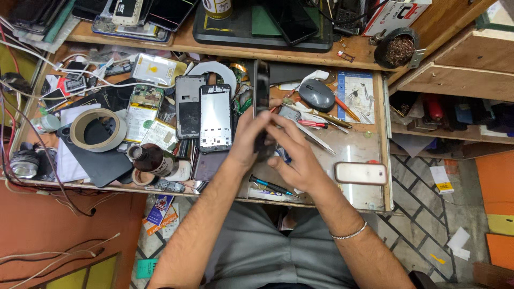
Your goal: The person disassembles a white smartphone, removing the back cover and using tweezers to manipulate internal components and connectors. The person works on a cluttered workbench filled with various electronic parts and tools, carefully handling the device's internal structure.
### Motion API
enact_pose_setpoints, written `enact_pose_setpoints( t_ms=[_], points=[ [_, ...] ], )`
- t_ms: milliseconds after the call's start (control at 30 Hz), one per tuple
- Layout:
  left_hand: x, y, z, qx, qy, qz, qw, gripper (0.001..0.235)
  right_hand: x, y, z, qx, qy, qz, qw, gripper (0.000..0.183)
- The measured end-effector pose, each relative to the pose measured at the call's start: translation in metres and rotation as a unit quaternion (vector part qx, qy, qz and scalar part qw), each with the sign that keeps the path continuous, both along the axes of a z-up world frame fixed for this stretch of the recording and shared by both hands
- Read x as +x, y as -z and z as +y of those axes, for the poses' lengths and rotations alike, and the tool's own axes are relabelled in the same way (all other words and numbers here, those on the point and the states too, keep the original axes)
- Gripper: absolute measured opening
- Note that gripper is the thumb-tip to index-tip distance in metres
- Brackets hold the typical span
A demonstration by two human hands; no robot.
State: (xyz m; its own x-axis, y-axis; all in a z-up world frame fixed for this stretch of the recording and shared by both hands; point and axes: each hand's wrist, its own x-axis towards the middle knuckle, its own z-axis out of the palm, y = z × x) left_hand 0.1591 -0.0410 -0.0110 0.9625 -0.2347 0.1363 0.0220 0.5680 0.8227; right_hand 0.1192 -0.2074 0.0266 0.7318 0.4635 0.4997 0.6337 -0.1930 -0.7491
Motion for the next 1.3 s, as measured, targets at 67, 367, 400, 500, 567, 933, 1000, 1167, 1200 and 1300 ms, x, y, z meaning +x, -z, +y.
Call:
enact_pose_setpoints(
  t_ms=[67,367,400,500,567,933,1000,1167,1200,1300],
  points=[
    [0.001,-0.004,0.003,-0.130,0.041,0.057,0.989,0.076,-0.002,-0.001,0.002,0.047,0.040,-0.008,0.998,0.058],
    [-0.001,-0.027,0.010,-0.351,0.126,0.069,0.925,0.102,0.005,0.003,-0.006,0.181,0.194,0.010,0.964,0.041],
    [-0.001,-0.028,0.010,-0.349,0.122,0.071,0.926,0.103,0.006,0.003,-0.006,0.194,0.196,0.024,0.961,0.041],
    [-0.001,-0.027,0.009,-0.347,0.126,0.095,0.924,0.100,0.006,0.003,-0.006,0.204,0.192,0.040,0.959,0.038],
    [-0.001,-0.027,0.009,-0.362,0.144,0.095,0.916,0.099,0.005,0.003,-0.006,0.203,0.183,0.039,0.961,0.038],
    [0.000,-0.028,0.009,-0.365,0.160,0.087,0.913,0.093,0.005,0.004,-0.004,0.199,0.160,0.044,0.966,0.034],
    [0.000,-0.026,0.009,-0.380,0.176,0.063,0.906,0.090,0.006,0.004,-0.004,0.199,0.154,0.043,0.967,0.034],
    [0.000,-0.023,0.006,-0.350,0.142,0.066,0.924,0.091,0.004,0.002,-0.004,0.191,0.144,0.049,0.970,0.034],
    [0.000,-0.023,0.006,-0.344,0.137,0.068,0.927,0.091,0.004,0.002,-0.004,0.190,0.142,0.049,0.970,0.034],
    [0.000,-0.023,0.006,-0.307,0.127,0.074,0.940,0.090,0.002,0.000,-0.003,0.196,0.128,0.059,0.970,0.032]
  ],
)
